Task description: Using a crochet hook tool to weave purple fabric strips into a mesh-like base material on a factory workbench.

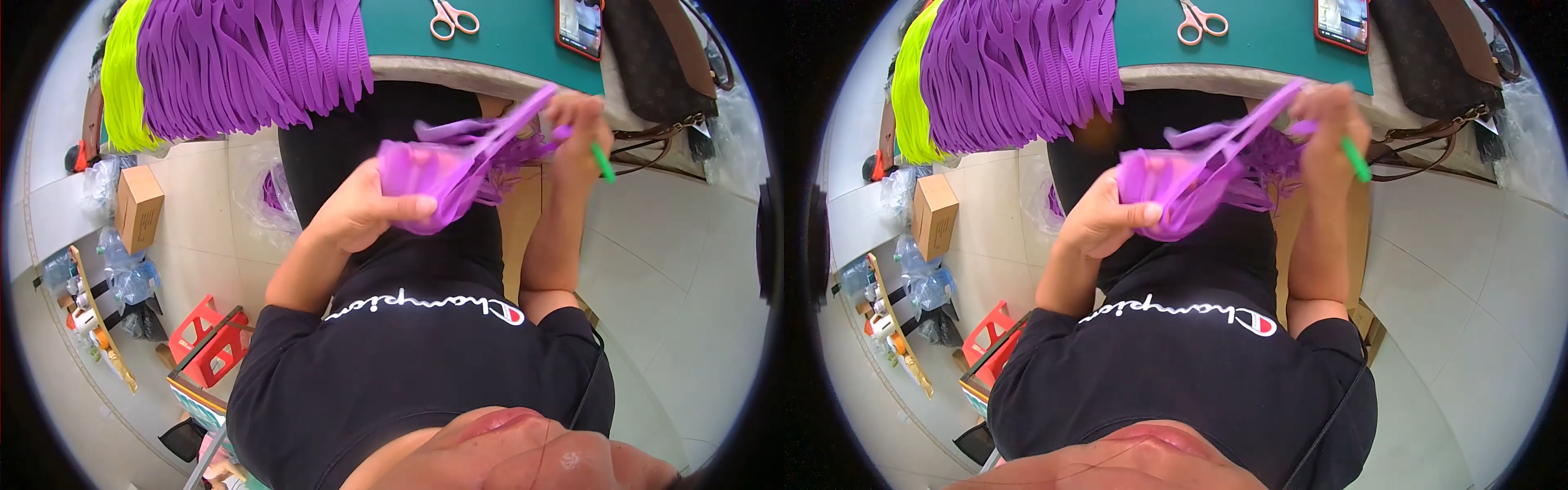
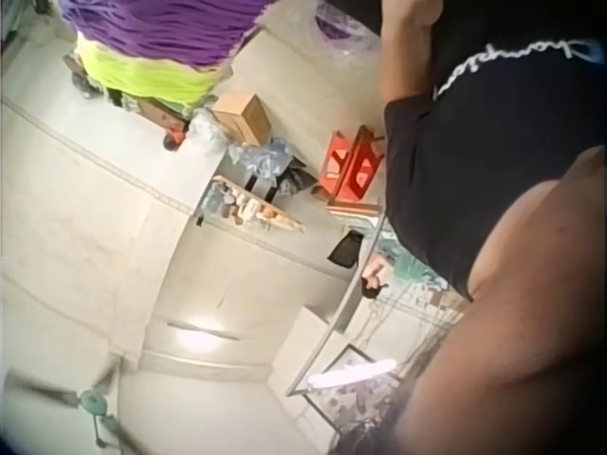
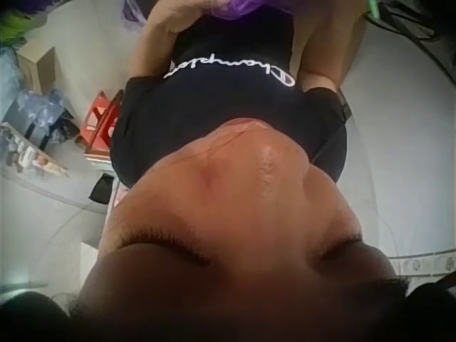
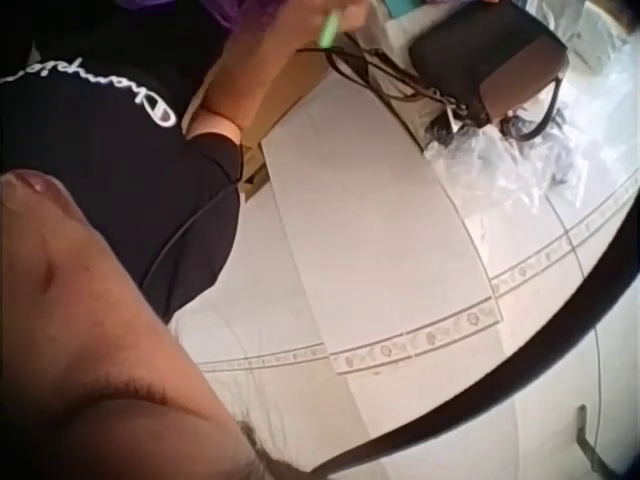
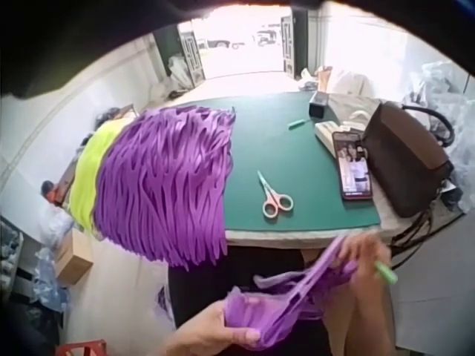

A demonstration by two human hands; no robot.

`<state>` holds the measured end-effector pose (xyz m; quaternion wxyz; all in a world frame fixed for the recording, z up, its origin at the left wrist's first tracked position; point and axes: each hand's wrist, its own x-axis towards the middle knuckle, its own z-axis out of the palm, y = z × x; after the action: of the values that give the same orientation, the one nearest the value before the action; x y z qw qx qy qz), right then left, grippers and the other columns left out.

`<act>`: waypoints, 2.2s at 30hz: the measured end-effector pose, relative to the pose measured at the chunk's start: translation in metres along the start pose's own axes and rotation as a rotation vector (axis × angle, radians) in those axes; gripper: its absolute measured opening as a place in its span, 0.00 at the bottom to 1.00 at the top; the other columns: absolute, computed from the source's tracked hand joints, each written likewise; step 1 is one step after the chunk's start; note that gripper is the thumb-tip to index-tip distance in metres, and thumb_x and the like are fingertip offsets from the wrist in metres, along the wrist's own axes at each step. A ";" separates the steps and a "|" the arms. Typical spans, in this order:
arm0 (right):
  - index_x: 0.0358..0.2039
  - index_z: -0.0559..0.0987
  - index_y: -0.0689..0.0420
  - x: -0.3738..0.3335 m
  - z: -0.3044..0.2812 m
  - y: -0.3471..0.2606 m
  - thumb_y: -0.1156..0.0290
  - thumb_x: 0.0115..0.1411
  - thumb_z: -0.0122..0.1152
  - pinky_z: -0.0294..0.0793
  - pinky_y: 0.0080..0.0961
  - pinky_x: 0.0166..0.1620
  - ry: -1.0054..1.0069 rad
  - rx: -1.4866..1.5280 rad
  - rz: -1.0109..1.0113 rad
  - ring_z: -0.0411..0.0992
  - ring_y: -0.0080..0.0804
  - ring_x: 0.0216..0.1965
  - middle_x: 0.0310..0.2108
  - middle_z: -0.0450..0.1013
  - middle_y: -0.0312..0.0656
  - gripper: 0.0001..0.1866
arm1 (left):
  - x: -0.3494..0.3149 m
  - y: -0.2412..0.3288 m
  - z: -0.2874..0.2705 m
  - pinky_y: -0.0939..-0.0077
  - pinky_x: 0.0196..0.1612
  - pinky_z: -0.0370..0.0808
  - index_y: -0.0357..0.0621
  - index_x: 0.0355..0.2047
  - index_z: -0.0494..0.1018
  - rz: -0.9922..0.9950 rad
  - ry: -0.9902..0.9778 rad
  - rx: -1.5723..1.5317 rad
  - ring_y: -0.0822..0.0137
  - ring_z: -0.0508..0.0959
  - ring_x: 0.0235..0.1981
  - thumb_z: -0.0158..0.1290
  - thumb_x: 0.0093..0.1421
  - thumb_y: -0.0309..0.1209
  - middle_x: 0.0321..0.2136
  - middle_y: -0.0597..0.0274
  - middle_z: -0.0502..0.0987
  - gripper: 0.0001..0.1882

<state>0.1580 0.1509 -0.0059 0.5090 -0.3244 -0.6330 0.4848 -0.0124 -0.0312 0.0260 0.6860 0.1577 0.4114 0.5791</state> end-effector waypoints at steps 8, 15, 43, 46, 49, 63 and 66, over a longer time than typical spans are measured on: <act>0.14 0.66 0.56 -0.011 -0.017 -0.008 0.50 0.68 0.39 0.50 0.19 0.19 -0.727 0.637 0.264 0.54 0.19 0.15 0.16 0.65 0.38 0.29 | 0.010 -0.017 0.008 0.79 0.36 0.74 0.38 0.36 0.75 0.201 0.101 0.141 0.74 0.78 0.30 0.60 0.55 0.26 0.29 0.64 0.78 0.10; 0.18 0.70 0.61 -0.052 0.025 -0.041 0.60 0.62 0.53 0.63 0.25 0.19 -0.679 -0.130 -0.411 0.66 0.35 0.16 0.17 0.64 0.41 0.20 | 0.028 -0.023 0.021 0.84 0.26 0.71 0.38 0.28 0.74 0.470 0.351 0.171 0.79 0.75 0.22 0.56 0.59 0.28 0.22 0.66 0.77 0.06; 0.31 0.73 0.61 -0.047 0.029 -0.032 0.71 0.53 0.61 0.60 0.14 0.33 -0.609 0.263 0.591 0.62 0.16 0.31 0.32 0.67 0.34 0.09 | 0.024 -0.025 0.005 0.80 0.42 0.73 0.36 0.49 0.68 0.410 0.214 0.217 0.76 0.76 0.37 0.59 0.55 0.25 0.37 0.62 0.77 0.21; 0.27 0.71 0.60 -0.050 0.020 -0.033 0.70 0.54 0.60 0.60 0.16 0.34 -0.592 0.371 0.413 0.62 0.21 0.32 0.30 0.65 0.37 0.08 | 0.026 -0.024 0.006 0.79 0.47 0.72 0.35 0.59 0.60 0.611 0.321 0.640 0.76 0.75 0.40 0.55 0.51 0.16 0.45 0.60 0.76 0.33; 0.26 0.69 0.58 -0.053 0.003 -0.029 0.71 0.55 0.58 0.59 0.18 0.32 -0.588 0.542 0.199 0.59 0.26 0.30 0.29 0.62 0.40 0.08 | 0.031 -0.023 -0.009 0.80 0.46 0.72 0.39 0.63 0.53 0.646 0.275 0.589 0.76 0.75 0.40 0.55 0.53 0.16 0.46 0.57 0.76 0.38; 0.26 0.63 0.56 -0.001 -0.215 -0.039 0.77 0.54 0.58 0.51 0.23 0.28 0.152 1.416 0.028 0.51 0.24 0.26 0.28 0.57 0.34 0.11 | -0.048 0.023 -0.098 0.71 0.51 0.71 0.41 0.66 0.43 0.949 0.767 0.309 0.64 0.75 0.46 0.54 0.59 0.24 0.50 0.43 0.71 0.40; 0.24 0.63 0.57 0.003 -0.235 -0.041 0.77 0.52 0.58 0.50 0.24 0.27 0.272 1.235 -0.095 0.51 0.26 0.26 0.26 0.57 0.35 0.11 | -0.066 0.031 -0.110 0.68 0.51 0.71 0.41 0.65 0.45 0.869 0.789 0.244 0.63 0.74 0.47 0.54 0.60 0.27 0.52 0.44 0.70 0.38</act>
<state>0.3856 0.2068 0.0369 0.6992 -0.0013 -0.1799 0.6919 -0.1140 -0.1121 0.0052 0.1587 0.1621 0.5966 0.7698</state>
